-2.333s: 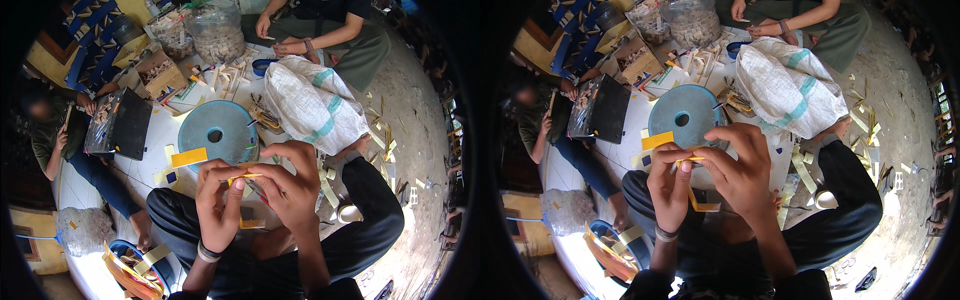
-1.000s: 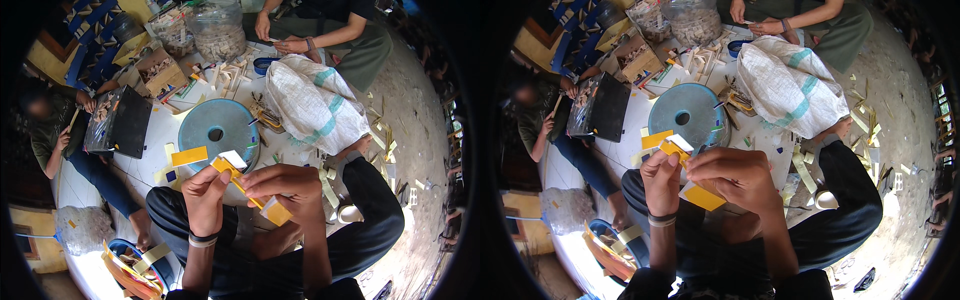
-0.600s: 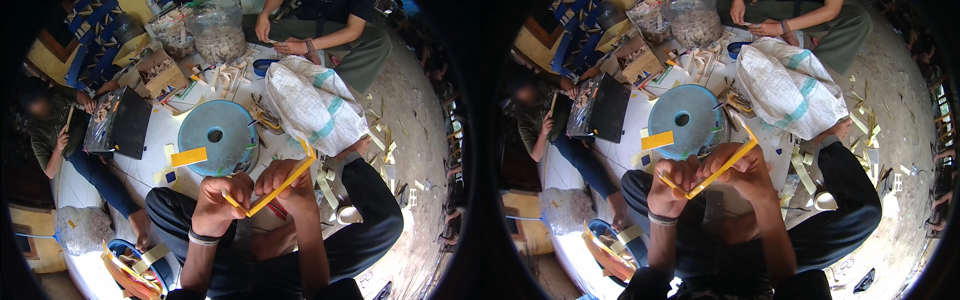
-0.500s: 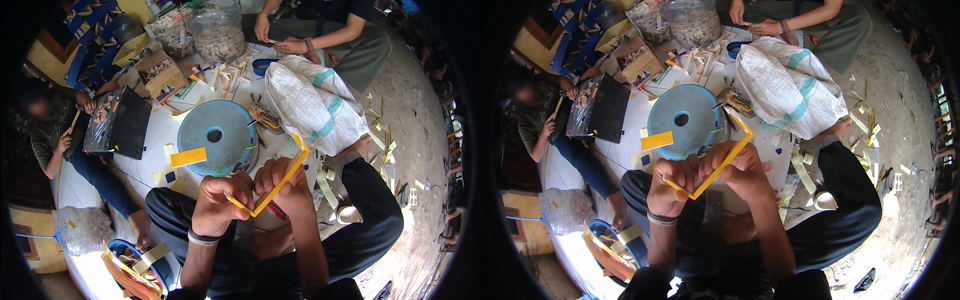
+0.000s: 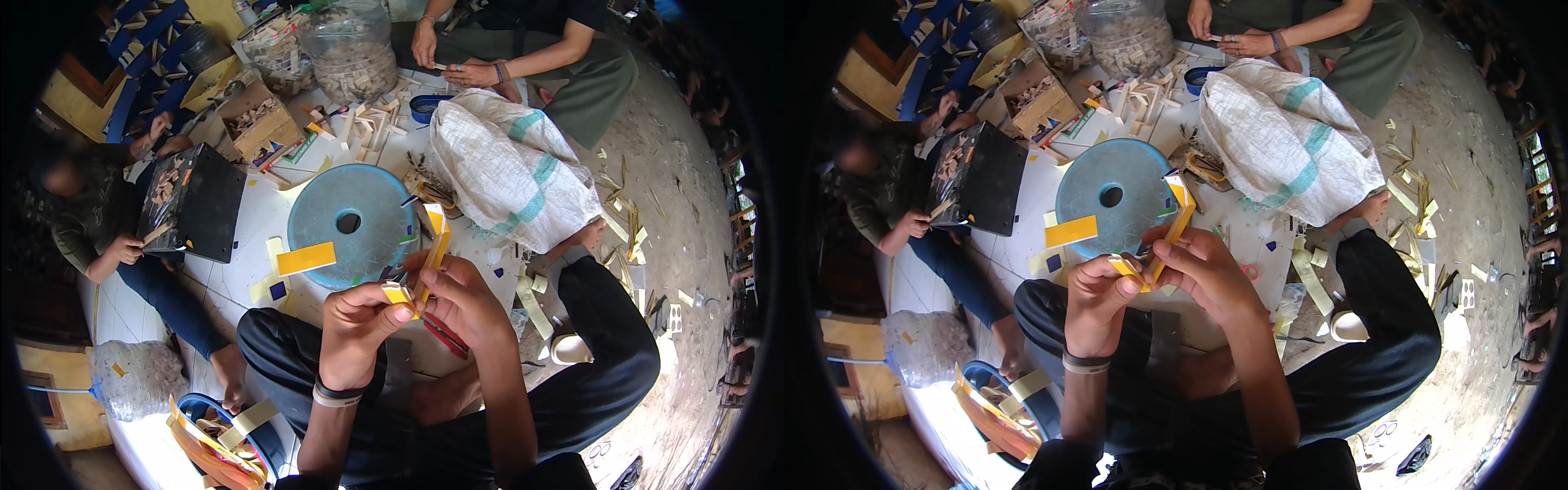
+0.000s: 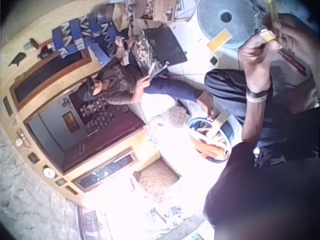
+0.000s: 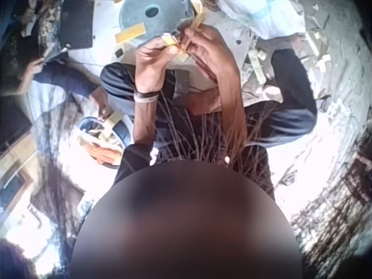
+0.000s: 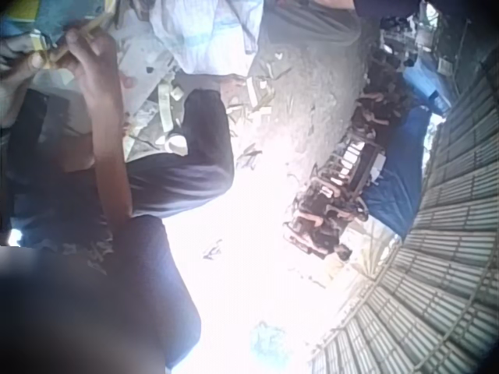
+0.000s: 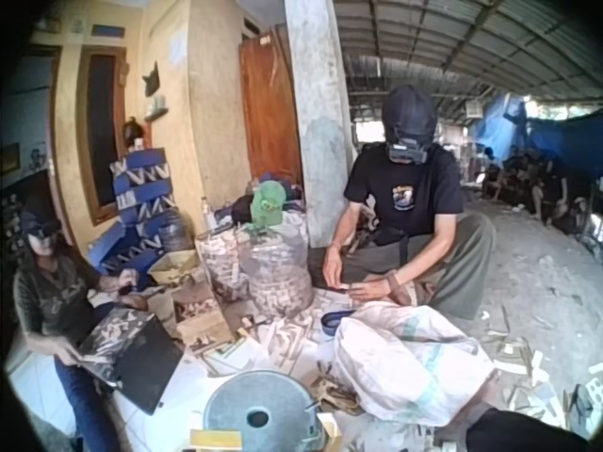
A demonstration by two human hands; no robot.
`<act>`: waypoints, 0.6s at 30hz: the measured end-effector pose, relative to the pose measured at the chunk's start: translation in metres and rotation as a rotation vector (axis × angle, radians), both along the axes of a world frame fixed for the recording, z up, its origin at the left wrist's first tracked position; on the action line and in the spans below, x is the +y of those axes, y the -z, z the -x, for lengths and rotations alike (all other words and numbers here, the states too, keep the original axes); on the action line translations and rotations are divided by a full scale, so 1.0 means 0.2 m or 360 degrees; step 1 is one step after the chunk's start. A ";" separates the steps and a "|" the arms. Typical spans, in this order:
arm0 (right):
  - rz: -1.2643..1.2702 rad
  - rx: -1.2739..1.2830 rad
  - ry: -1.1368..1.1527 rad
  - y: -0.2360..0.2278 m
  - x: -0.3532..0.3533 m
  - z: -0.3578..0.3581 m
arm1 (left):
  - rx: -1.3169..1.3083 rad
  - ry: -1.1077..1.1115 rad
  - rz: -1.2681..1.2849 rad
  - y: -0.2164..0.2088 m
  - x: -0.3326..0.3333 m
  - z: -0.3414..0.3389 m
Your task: The person sits on the floor and repeatedly cuts small pieces from a yellow adhesive tape roll using pink scissors. They fold and trim the tape pieces, placing some on a nearby blue stool and discarding scraps.
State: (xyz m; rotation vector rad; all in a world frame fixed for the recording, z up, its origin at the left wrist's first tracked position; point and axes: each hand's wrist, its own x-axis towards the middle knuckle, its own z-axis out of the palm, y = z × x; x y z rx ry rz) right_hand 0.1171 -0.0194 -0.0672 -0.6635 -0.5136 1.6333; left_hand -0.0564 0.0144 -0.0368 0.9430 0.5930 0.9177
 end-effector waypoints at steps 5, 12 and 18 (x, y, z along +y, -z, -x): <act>0.0017 0.0093 -0.0009 0.05 0.00 0.00 | -0.0022 0.0140 0.0059 0.00 0.02 0.02; 0.0050 0.0222 -0.0109 0.09 -0.01 0.00 | -0.0146 0.0268 0.0192 -0.01 0.02 0.02; -0.0101 0.0180 -0.0190 0.05 0.00 -0.02 | -0.0231 0.0602 0.0096 0.02 0.08 0.07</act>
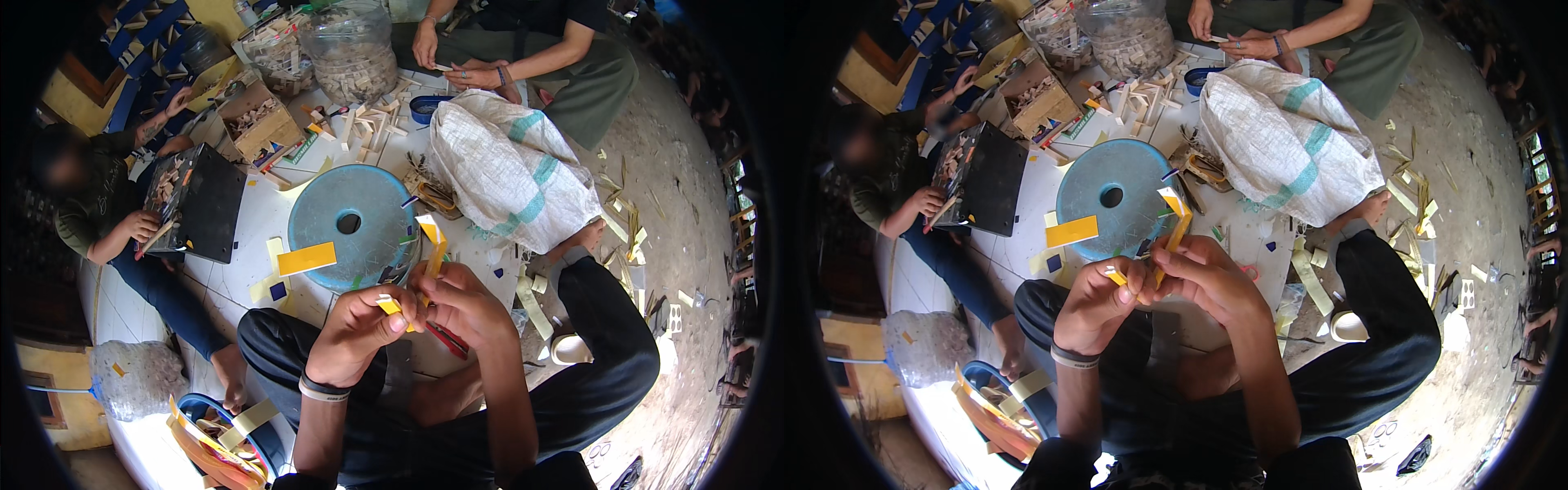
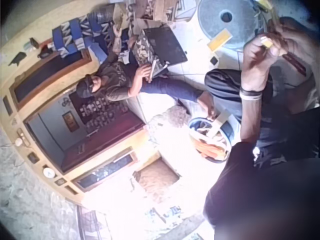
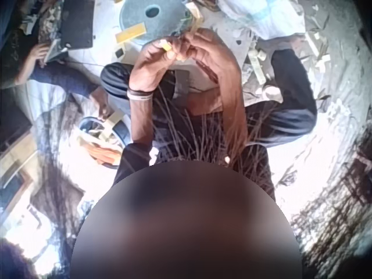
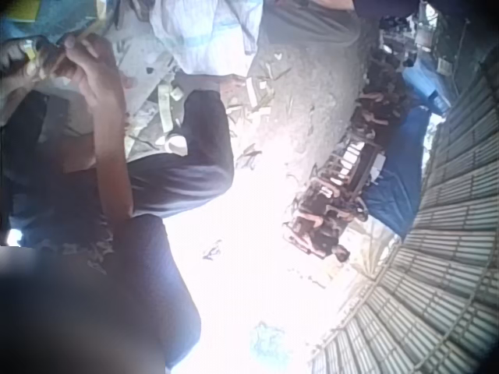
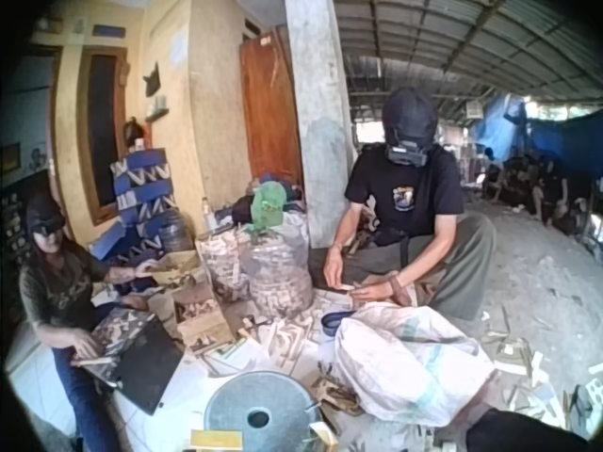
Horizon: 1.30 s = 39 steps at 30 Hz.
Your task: The person sits on the floor and repeatedly cuts small pieces from a yellow adhesive tape roll using pink scissors. They fold and trim the tape pieces, placing some on a nearby blue stool and discarding scraps.
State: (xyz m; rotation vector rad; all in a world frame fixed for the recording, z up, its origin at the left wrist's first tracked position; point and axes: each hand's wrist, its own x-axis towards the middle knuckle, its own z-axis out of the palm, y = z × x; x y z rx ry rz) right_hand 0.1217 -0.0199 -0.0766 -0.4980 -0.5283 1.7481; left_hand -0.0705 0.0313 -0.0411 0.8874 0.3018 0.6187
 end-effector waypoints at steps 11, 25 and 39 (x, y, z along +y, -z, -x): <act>-0.0570 -0.1588 0.1303 -0.27 -0.03 0.12 | -0.0019 -0.0666 -0.0117 0.10 -0.03 -0.06; -0.0398 -0.1344 0.1221 -0.24 -0.03 0.13 | 0.0299 -0.0842 -0.0385 0.06 -0.04 -0.08; 0.0199 -0.0099 0.0331 -0.06 0.00 0.03 | 0.0069 -0.0602 0.0011 0.00 -0.08 -0.10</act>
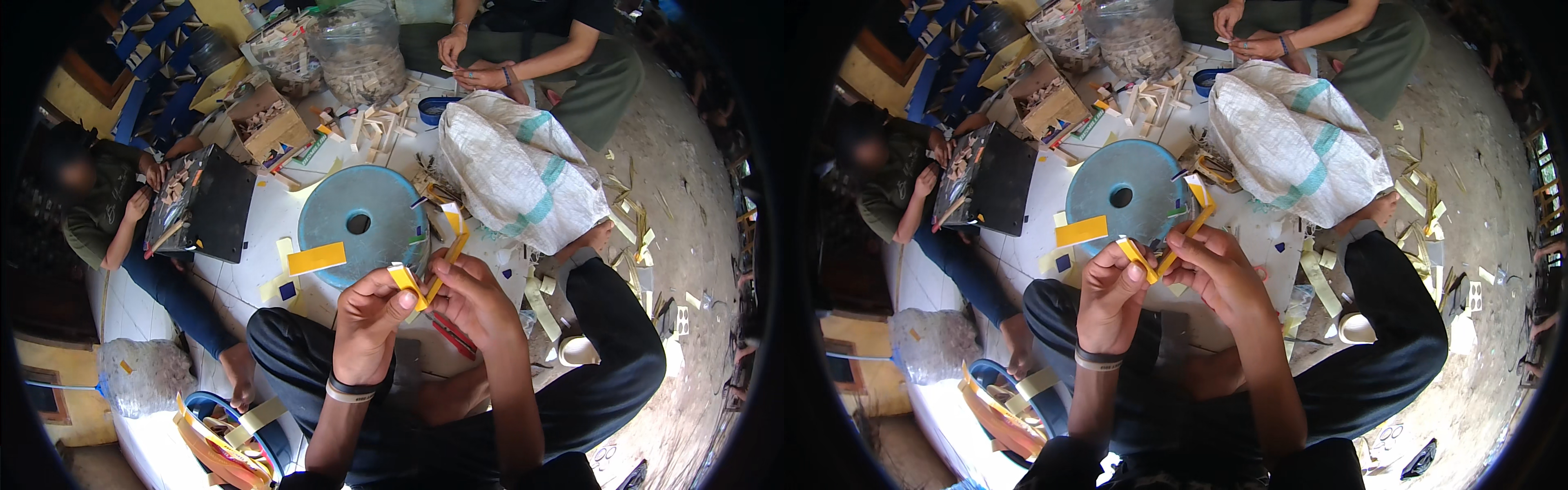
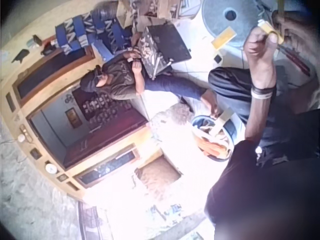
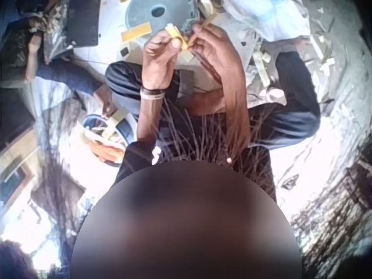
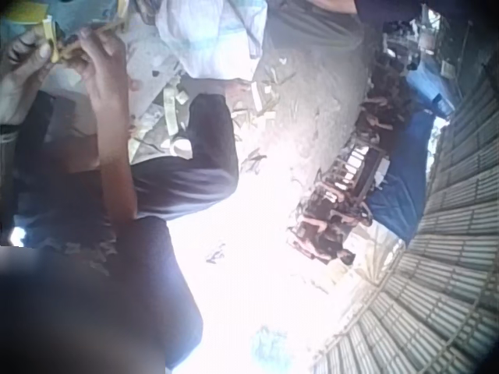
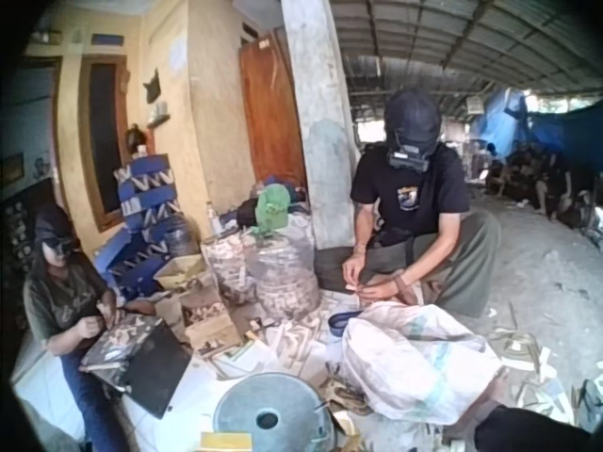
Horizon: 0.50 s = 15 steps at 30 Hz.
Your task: The person sits on the floor and repeatedly cuts small pieces from a yellow adhesive tape roll using pink scissors. They fold and trim the tape pieces, placing some on a nearby blue stool and discarding scraps.
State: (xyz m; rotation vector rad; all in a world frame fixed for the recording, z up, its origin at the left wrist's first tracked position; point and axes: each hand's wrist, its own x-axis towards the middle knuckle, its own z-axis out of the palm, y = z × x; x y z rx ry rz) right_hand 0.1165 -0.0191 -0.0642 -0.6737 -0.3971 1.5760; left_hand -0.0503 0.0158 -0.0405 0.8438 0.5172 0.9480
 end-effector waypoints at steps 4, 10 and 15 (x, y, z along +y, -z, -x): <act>-0.0025 0.0101 -0.0068 0.07 0.00 -0.04 | 0.0046 0.0025 0.0039 -0.04 0.00 -0.03; -0.0054 0.0123 -0.0126 0.11 0.01 -0.01 | 0.0019 0.0000 0.0066 -0.09 0.02 -0.05; -0.0051 0.0198 -0.0138 0.12 0.01 -0.02 | 0.0058 0.0007 0.0225 -0.11 0.01 -0.05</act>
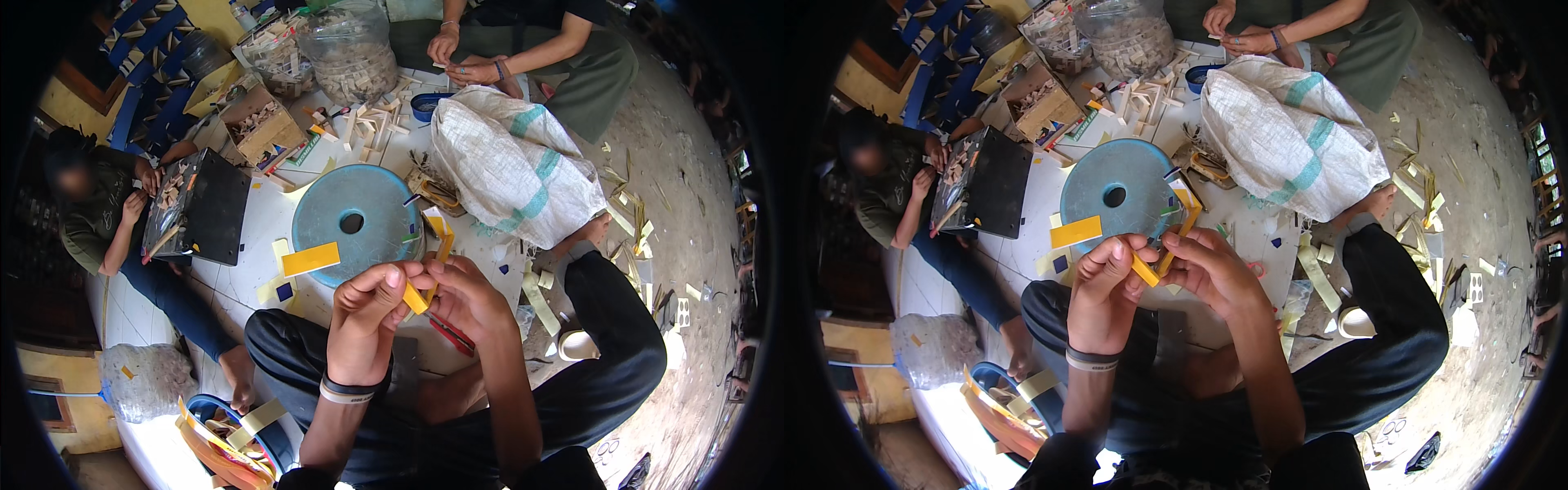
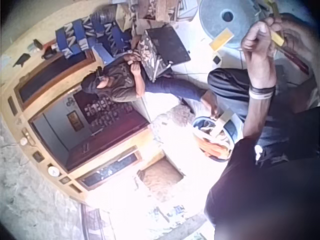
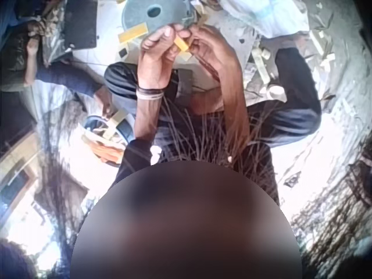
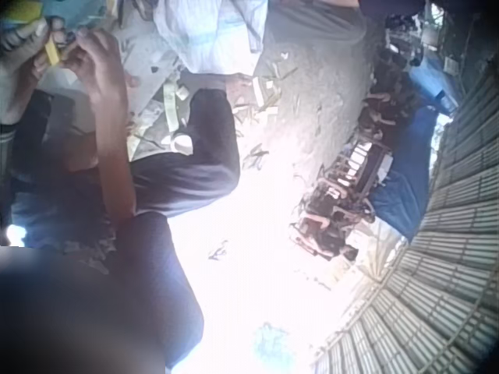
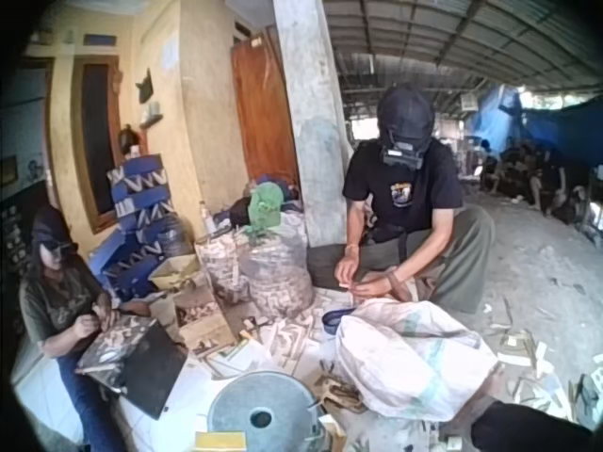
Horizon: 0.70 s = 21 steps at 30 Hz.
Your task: The person sits on the floor and repeatedly cuts small pieces from a yellow adhesive tape roll using pink scissors. They fold and trim the tape pieces, placing some on a nearby blue stool and discarding scraps.
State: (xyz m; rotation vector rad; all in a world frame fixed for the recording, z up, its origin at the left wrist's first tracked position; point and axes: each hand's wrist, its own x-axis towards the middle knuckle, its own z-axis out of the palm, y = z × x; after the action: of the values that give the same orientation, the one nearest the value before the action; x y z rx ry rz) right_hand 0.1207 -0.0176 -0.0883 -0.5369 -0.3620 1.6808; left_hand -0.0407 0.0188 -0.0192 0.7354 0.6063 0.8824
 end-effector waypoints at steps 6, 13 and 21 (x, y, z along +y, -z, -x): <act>0.0104 0.0013 0.0042 0.00 0.01 0.01 | -0.0105 -0.0096 0.0249 0.02 -0.01 -0.03; 0.0149 0.0029 0.0033 0.02 0.02 0.02 | -0.0083 -0.0149 0.0112 0.09 0.03 0.00; 0.0172 0.0066 0.0032 0.04 0.02 0.02 | 0.0093 -0.0149 0.0072 0.12 0.02 0.00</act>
State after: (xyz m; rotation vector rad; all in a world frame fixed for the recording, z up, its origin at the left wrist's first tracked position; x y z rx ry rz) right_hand 0.1166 -0.0145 -0.0959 -0.5829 -0.2361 1.6960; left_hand -0.0415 0.0223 -0.0429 0.6985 0.7149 0.9328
